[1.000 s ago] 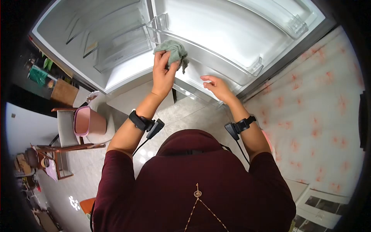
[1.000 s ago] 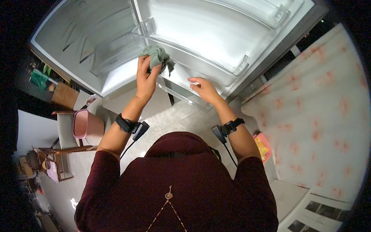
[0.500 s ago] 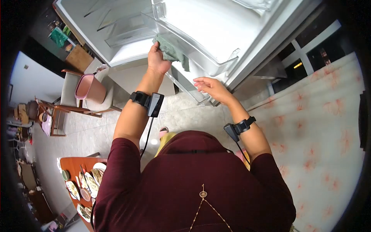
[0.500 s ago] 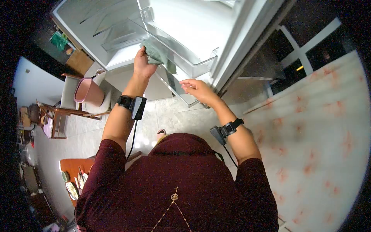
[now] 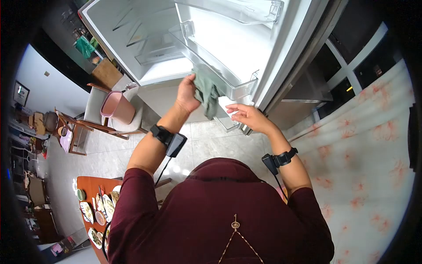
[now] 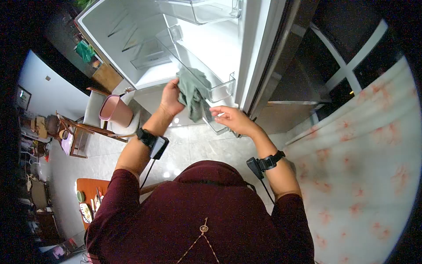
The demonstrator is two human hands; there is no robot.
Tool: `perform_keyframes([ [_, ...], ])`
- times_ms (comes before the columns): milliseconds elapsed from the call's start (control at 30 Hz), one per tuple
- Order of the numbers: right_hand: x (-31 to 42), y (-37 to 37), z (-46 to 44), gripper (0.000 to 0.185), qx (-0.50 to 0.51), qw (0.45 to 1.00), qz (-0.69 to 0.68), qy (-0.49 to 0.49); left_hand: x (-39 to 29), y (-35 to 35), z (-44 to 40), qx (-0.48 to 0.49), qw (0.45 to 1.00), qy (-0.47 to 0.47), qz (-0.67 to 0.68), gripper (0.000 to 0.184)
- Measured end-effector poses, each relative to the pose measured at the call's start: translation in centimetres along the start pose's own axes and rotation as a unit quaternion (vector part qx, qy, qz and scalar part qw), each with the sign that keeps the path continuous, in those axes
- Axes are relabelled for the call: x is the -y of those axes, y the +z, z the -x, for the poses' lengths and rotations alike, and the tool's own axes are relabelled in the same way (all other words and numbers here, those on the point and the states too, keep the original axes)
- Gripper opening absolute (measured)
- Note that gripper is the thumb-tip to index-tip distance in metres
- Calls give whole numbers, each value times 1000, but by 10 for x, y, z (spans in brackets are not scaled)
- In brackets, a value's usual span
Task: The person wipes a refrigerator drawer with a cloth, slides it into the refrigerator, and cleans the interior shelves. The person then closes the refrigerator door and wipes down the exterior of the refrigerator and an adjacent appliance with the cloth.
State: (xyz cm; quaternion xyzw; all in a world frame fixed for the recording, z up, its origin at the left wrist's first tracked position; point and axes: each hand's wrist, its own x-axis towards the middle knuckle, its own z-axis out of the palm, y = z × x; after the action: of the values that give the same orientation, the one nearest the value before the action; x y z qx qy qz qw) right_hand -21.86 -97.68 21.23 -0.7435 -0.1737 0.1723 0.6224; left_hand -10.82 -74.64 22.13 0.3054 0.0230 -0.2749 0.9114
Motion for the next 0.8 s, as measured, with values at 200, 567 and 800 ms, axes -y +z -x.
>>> perform_keyframes([
  [200,-5,9,-20,44,-71,997,-25,6,-44,-2,-26,-81,992,88,40,44],
  [567,10,18,-23,35,-116,993,5,-30,-13,-10,-11,15,1000,-9,14,42],
  [800,14,23,-19,21,-227,911,308,-153,-74,-10,-50,-38,993,102,53,44],
])
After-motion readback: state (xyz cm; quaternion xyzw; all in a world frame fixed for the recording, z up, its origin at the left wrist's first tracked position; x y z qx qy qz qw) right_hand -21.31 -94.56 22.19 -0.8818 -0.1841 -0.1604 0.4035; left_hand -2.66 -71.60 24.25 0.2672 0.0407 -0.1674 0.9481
